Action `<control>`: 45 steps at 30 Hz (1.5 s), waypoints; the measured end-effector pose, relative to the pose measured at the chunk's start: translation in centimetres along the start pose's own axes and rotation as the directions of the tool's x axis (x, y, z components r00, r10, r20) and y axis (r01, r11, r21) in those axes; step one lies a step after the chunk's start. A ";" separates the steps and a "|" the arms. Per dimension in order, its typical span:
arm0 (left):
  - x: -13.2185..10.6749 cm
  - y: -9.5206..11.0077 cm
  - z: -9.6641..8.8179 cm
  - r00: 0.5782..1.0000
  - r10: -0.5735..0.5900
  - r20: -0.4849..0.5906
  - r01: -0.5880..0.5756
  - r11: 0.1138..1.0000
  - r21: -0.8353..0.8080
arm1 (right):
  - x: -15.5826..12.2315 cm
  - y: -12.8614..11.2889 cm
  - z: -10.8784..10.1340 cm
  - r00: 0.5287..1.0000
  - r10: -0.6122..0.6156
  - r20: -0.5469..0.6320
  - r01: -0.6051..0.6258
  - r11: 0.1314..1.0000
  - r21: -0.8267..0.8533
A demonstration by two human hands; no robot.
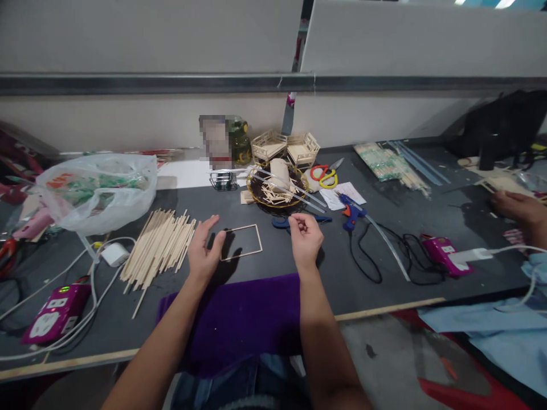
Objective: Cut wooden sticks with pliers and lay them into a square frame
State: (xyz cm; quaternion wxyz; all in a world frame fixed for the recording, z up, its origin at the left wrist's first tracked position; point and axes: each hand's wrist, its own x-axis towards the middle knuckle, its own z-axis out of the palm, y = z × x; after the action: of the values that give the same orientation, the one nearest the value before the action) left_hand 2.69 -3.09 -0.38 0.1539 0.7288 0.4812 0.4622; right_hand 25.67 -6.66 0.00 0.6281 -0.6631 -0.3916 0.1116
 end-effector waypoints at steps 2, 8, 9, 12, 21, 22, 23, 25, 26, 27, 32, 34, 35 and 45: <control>0.2 0.0 -0.4 0.998 -0.045 -0.048 0.043 0.998 -0.039 | 0.1 0.0 0.1 1.000 0.005 -0.005 -0.005 1.000 -0.002; 0.2 -0.3 -0.3 0.997 -0.065 -0.039 0.064 0.997 -0.034 | 0.1 0.1 0.1 0.999 -0.037 0.023 0.038 0.998 -0.040; 0.2 -0.4 -0.2 0.998 -0.057 -0.023 0.057 0.998 -0.028 | 0.1 0.1 -0.1 0.999 -0.047 0.018 0.048 0.997 -0.055; 0.0 -0.5 0.0 0.999 -0.043 0.014 0.043 0.999 -0.024 | 0.5 -0.3 -1.0 0.997 -0.062 -0.036 0.058 0.994 -0.097; 0.1 -1.5 0.1 0.961 0.048 0.272 -0.053 0.998 0.013 | 0.4 -0.2 -1.6 0.998 -0.040 -0.045 0.036 0.996 -0.081; 0.0 -1.6 0.2 0.942 0.069 0.328 -0.080 0.997 0.020 | 0.2 -0.1 -1.5 0.999 -0.041 -0.034 0.038 0.996 -0.078; -0.1 -1.5 0.3 0.924 0.088 0.372 -0.105 0.994 0.026 | 0.1 0.1 -1.3 0.999 -0.043 -0.026 0.041 0.996 -0.074; -0.3 -1.4 0.6 0.896 0.127 0.425 -0.154 0.988 0.028 | -0.1 0.3 -1.1 0.999 -0.047 -0.013 0.046 0.997 -0.068; -0.4 -1.3 0.7 0.885 0.145 0.442 -0.175 0.984 0.027 | -0.2 0.4 -1.0 0.999 -0.048 -0.007 0.047 0.997 -0.064; -0.5 -1.2 0.8 0.874 0.161 0.458 -0.193 0.981 0.024 | -0.3 0.5 -1.0 0.999 -0.047 -0.001 0.047 0.997 -0.060; -0.3 -1.1 1.1 0.836 0.185 0.516 -0.225 0.974 0.015 | -0.5 0.6 -0.8 0.999 -0.041 0.018 0.042 0.997 -0.063; -0.2 -1.1 1.1 0.831 0.188 0.523 -0.229 0.973 0.016 | -0.6 0.6 -0.7 0.999 -0.037 0.027 0.038 0.998 -0.058; -0.2 -1.1 1.1 0.832 0.188 0.522 -0.232 0.972 0.020 | -0.6 0.6 -0.6 0.999 -0.034 0.031 0.035 0.998 -0.053; -2.0 1.4 3.6 0.894 0.016 0.449 -0.219 0.887 0.405 | -1.0 0.8 -0.3 0.996 -0.042 0.077 0.046 0.998 -0.053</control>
State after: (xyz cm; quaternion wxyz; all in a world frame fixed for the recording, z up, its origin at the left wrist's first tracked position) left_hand 6.20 -4.60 -2.40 0.0568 0.8571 0.4814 0.1746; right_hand 25.51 -7.45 -0.97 0.5968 -0.6665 -0.4325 0.1120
